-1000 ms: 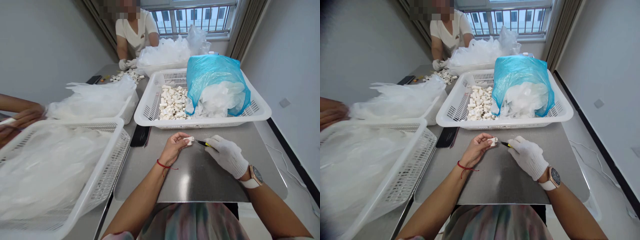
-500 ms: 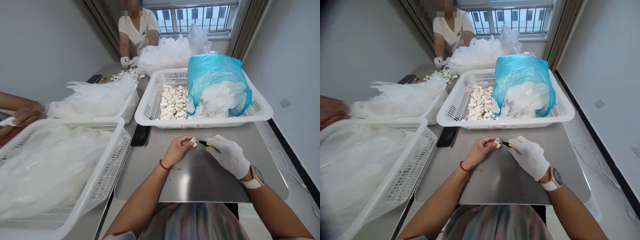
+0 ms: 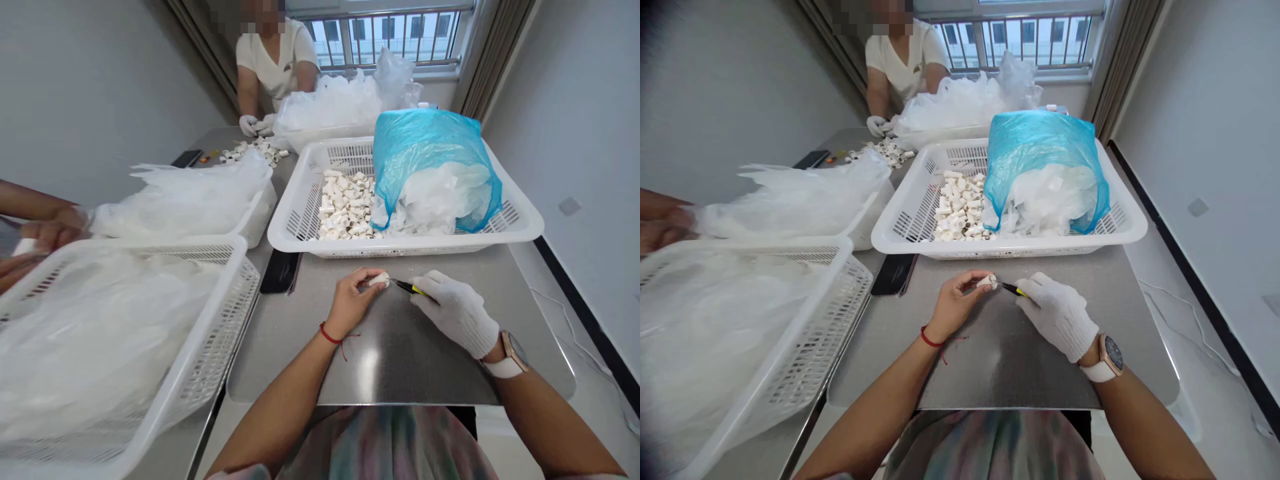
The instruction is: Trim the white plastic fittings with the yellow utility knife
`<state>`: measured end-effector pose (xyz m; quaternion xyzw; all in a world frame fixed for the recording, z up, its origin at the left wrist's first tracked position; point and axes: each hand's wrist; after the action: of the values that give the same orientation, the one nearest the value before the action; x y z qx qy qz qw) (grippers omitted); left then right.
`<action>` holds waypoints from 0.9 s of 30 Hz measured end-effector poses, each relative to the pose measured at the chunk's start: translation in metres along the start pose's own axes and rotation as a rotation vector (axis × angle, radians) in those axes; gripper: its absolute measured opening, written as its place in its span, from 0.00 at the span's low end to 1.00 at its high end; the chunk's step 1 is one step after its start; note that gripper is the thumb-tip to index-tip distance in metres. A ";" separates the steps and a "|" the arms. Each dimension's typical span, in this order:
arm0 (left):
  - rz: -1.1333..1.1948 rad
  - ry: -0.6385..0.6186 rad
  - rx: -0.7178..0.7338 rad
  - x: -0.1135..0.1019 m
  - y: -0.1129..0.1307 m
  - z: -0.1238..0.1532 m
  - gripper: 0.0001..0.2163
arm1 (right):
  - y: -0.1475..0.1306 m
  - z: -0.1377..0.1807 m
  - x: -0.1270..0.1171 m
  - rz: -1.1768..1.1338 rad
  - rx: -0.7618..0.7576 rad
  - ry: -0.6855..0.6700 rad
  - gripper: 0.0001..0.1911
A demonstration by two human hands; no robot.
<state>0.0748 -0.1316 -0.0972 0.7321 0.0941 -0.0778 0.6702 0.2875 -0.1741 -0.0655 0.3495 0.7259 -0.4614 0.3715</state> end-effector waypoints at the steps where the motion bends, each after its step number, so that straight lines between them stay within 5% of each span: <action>1: -0.018 0.004 0.019 0.000 0.000 0.000 0.09 | 0.000 0.000 0.000 -0.031 -0.006 -0.013 0.12; 8: -0.085 0.028 0.127 0.002 0.000 0.002 0.08 | 0.000 -0.001 0.001 -0.003 0.038 0.002 0.12; 16: -0.087 0.071 0.165 0.002 0.003 0.004 0.07 | -0.003 -0.001 -0.004 -0.274 0.040 -0.063 0.08; 27: 0.582 -0.024 -0.507 -0.003 -0.001 -0.008 0.16 | 0.001 -0.001 0.003 0.102 -0.015 0.089 0.12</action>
<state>0.0714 -0.1234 -0.0971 0.5381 -0.1093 0.1329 0.8251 0.2872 -0.1727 -0.0681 0.4035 0.7264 -0.4203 0.3645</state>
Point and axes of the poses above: each hand's wrist, its own z-axis away from the middle knuckle, its own x-axis out of the palm, y = z × x, and after that the axes turned 11 degrees about y, right-handed
